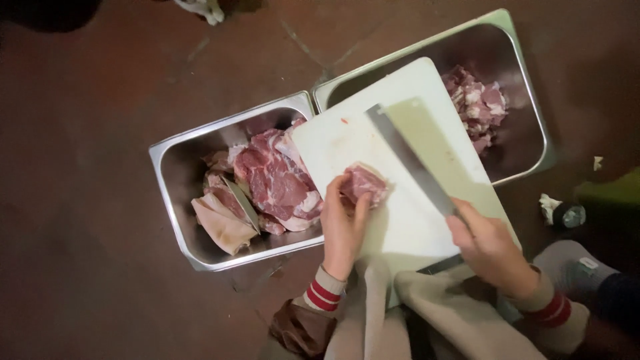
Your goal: The person wraps a finger with black tape for protection, then uses a large cleaver to chop raw meat on a white cutting board. The chopped pieces are placed into a metal tray next to the board.
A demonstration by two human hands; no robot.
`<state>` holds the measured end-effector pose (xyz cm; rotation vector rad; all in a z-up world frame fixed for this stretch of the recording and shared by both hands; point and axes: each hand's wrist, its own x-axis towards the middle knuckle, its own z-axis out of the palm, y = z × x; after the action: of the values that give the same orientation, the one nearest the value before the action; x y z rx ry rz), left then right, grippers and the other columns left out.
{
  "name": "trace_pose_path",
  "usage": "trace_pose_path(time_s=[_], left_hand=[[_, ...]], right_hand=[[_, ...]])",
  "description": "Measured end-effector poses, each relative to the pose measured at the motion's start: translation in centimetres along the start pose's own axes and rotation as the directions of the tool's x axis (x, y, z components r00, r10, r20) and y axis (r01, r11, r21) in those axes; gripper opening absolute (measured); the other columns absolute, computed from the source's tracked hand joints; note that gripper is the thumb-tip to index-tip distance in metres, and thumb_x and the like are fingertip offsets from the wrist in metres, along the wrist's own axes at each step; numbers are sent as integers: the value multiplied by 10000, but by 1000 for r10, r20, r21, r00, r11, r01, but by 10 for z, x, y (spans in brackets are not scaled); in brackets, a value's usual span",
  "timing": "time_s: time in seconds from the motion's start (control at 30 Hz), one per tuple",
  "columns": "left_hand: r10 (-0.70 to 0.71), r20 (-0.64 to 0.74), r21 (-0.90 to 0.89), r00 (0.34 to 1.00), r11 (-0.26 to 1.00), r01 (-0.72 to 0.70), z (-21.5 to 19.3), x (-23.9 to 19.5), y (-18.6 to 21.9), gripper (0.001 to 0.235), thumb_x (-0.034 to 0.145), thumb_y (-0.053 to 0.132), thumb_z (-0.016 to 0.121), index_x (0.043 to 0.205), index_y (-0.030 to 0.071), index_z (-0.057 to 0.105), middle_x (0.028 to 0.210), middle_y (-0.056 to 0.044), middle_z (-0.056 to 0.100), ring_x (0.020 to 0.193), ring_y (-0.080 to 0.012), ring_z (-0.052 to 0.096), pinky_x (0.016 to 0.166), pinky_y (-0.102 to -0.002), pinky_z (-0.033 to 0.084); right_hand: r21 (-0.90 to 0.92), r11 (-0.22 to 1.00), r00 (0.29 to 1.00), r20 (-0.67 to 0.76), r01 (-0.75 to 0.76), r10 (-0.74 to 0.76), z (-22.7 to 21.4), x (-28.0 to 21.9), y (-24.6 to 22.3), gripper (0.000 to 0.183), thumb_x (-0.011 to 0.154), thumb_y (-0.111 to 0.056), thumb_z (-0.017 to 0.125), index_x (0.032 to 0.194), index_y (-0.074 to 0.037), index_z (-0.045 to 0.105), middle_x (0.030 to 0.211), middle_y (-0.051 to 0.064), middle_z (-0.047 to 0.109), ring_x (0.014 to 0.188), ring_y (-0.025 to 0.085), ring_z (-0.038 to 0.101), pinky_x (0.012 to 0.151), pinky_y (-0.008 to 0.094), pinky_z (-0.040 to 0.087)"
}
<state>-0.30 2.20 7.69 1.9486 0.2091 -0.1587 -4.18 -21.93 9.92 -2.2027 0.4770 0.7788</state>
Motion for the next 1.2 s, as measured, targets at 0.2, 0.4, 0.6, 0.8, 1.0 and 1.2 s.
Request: trace_pose_path(time_s=[0.2,0.4,0.6,0.8,1.0,1.2], left_hand=[[41,-108,96,993,995,-31,5,-5,-15,420,929,349,705,1243,83,622,1181,-120,484,1007,-247,621,922,-405,564],[146,-177,103,973,986,-130,14,2,-23,269,948,201,678,1138,20,619,928,-94,598,922,-242,567,811,-370,481],[156,-185,102,970,985,-139,17,8,-30,293,889,137,700,1148,15,639,932,-103,623,881,-252,621,754,-377,523],[77,-231,56,970,996,-66,19,10,-31,398,801,122,799,1148,-12,657,976,-209,647,887,-447,698,733,-483,593],[91,-238,14,967,996,-90,29,8,-49,389,785,95,795,1131,-8,651,963,-221,639,885,-449,694,718,-475,594],[85,-252,20,964,996,-83,26,8,-42,372,788,110,795,1128,23,670,980,-168,640,903,-390,706,739,-428,595]], right_hand=[[-343,686,705,-88,642,-704,31,-11,16,464,954,-33,555,1417,-43,576,668,18,596,510,168,493,529,356,434],[-744,489,675,-69,456,-734,45,-14,41,518,918,-114,633,1426,-212,619,600,-92,465,427,117,379,344,300,406],[-628,601,717,-98,494,-690,62,3,39,526,932,-98,567,1447,-207,569,704,1,450,494,262,476,437,481,468],[-609,706,919,107,362,-379,47,-1,-9,561,1007,-144,456,1551,-260,389,760,58,618,707,276,731,691,442,621],[-461,860,971,195,217,-140,44,-14,27,536,1025,-208,435,1555,-250,367,994,95,702,950,296,748,874,441,602],[-394,848,934,189,354,-302,39,7,-70,458,1022,-103,422,1477,-148,403,961,187,683,948,392,726,861,527,577]])
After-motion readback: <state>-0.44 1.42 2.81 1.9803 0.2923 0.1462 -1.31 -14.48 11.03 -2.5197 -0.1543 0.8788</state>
